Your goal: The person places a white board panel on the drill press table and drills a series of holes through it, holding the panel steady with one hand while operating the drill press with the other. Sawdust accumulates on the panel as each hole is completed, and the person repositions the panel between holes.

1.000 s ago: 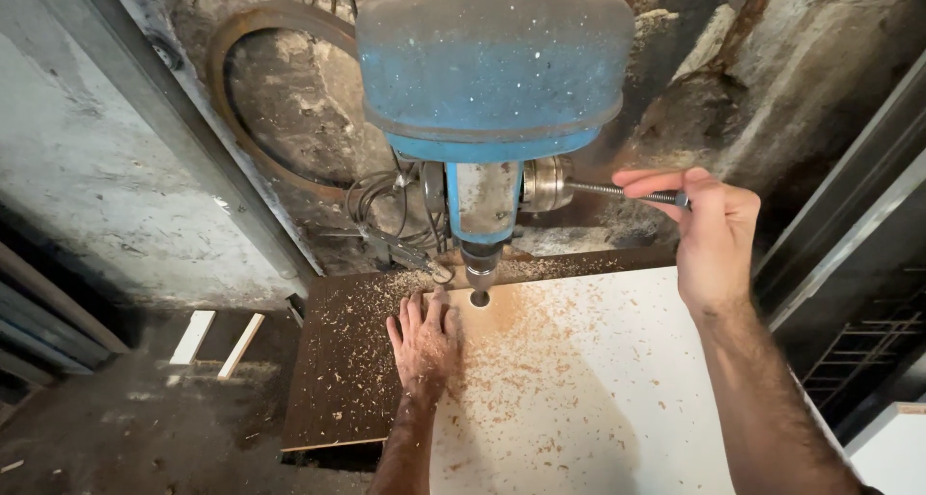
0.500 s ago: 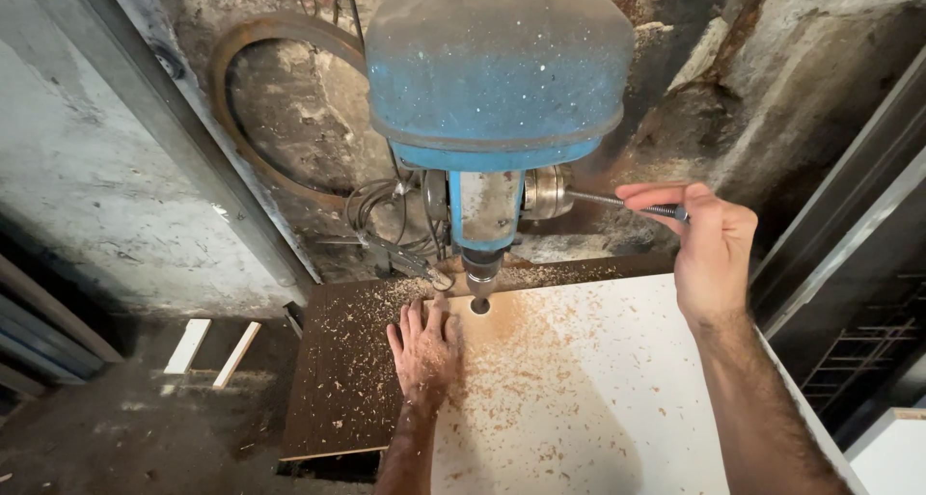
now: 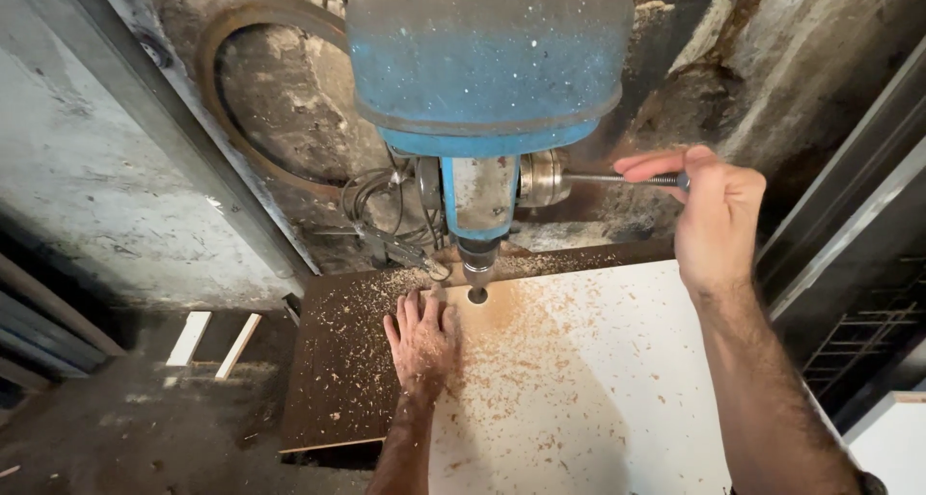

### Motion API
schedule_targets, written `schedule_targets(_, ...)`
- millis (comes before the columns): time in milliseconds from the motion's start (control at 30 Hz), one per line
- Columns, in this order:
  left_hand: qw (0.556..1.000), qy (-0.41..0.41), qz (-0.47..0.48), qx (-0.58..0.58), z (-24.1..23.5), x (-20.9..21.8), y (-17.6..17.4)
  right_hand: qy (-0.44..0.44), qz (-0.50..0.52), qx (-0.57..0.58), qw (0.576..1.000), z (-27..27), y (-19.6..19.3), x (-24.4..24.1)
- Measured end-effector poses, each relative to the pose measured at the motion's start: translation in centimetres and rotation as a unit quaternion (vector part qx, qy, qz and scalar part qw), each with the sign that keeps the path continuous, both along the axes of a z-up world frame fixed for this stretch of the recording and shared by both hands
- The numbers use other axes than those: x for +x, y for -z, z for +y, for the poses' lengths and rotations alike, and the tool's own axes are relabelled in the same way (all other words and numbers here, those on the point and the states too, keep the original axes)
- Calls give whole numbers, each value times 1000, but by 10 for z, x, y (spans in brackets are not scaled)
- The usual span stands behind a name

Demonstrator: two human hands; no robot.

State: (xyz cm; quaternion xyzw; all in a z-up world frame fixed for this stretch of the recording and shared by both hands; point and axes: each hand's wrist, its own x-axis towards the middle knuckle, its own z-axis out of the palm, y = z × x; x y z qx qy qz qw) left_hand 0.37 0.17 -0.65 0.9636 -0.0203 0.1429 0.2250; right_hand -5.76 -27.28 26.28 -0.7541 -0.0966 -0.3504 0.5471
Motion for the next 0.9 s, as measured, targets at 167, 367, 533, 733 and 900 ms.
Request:
schedule_targets(167, 1000, 2, 1, -18, 0, 0, -2, -24, -10, 13, 1000, -2, 13, -6)
schedule_targets(367, 1000, -1, 6, -17, 1, 4, 1, -25, -18, 4, 1000, 1, 11, -8)
schedule_targets(533, 1000, 2, 15, -24, 0, -1, -7, -31, -21, 9, 999, 1, 13, -9)
schedule_targets(733, 999, 5, 20, -29, 1, 0, -3, -27, -32, 0, 999, 1, 15, -9)
schedule_targets(900, 999, 4, 34, -26, 0, 0, -5, -29, -39, -6, 999, 0, 17, -9)
